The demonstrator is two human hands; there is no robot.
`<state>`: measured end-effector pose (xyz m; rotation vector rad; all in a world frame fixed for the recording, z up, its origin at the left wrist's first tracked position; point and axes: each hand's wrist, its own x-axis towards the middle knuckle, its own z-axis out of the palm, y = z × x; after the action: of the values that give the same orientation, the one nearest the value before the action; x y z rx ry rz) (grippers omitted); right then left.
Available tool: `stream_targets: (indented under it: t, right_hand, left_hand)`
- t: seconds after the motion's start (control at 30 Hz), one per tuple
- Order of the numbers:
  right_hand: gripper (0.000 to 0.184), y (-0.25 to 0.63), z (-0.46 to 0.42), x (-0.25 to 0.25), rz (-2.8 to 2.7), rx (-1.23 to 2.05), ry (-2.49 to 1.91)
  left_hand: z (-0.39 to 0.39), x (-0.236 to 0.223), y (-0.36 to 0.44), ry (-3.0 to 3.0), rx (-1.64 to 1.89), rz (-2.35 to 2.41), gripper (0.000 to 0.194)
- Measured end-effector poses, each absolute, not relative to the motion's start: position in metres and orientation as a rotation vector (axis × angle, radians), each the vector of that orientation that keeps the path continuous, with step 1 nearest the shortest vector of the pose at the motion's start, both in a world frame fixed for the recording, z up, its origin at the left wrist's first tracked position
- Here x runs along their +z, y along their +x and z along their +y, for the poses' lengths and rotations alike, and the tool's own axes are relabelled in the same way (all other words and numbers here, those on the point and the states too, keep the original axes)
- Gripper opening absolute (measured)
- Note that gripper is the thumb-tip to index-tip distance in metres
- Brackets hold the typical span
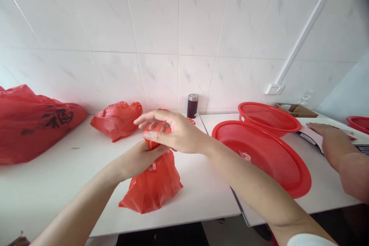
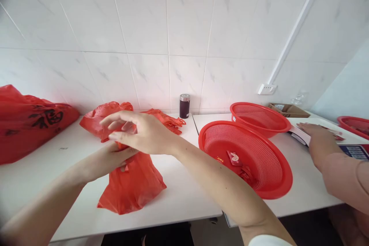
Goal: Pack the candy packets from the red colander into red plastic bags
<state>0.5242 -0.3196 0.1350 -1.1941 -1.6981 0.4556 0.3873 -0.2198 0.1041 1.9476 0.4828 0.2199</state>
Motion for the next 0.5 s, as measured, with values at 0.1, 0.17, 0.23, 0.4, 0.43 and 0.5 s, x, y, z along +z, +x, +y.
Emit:
stream_targets:
  t: [0.1, 0.17, 0.23, 0.4, 0.43, 0.5]
  right_hand:
    - [0.027, 0.537, -0.317, 0.116, -1.615, 0.512, -1.275]
    - [0.015, 0.545, -0.318, 0.101, -1.552, 0.604, -1.290]
    - [0.005, 0.544, -0.324, 0.092, -1.464, 0.561, -1.274]
    - [0.011, 0.516, -0.351, 0.097, -1.436, 0.679, -1.066]
    - [0.012, 0.513, -0.353, 0.097, -1.450, 0.717, -1.026]
    - [0.013, 0.514, -0.348, 0.093, -1.400, 0.644, -1.008]
  left_hand:
    - [-0.213, 0.100, 0.387, 1.771, 0.192, 0.581, 0.040]
    - [-0.205, 0.094, 0.386, 1.686, 0.183, 0.592, 0.044]
    - [-0.197, 0.088, 0.384, 1.656, 0.167, 0.562, 0.050]
    - [-0.190, 0.082, 0.380, 1.709, 0.135, 0.271, 0.035]
    - [-0.190, 0.083, 0.379, 1.755, 0.116, 0.218, 0.030]
    - [-0.192, 0.086, 0.376, 1.863, 0.071, 0.186, 0.022]
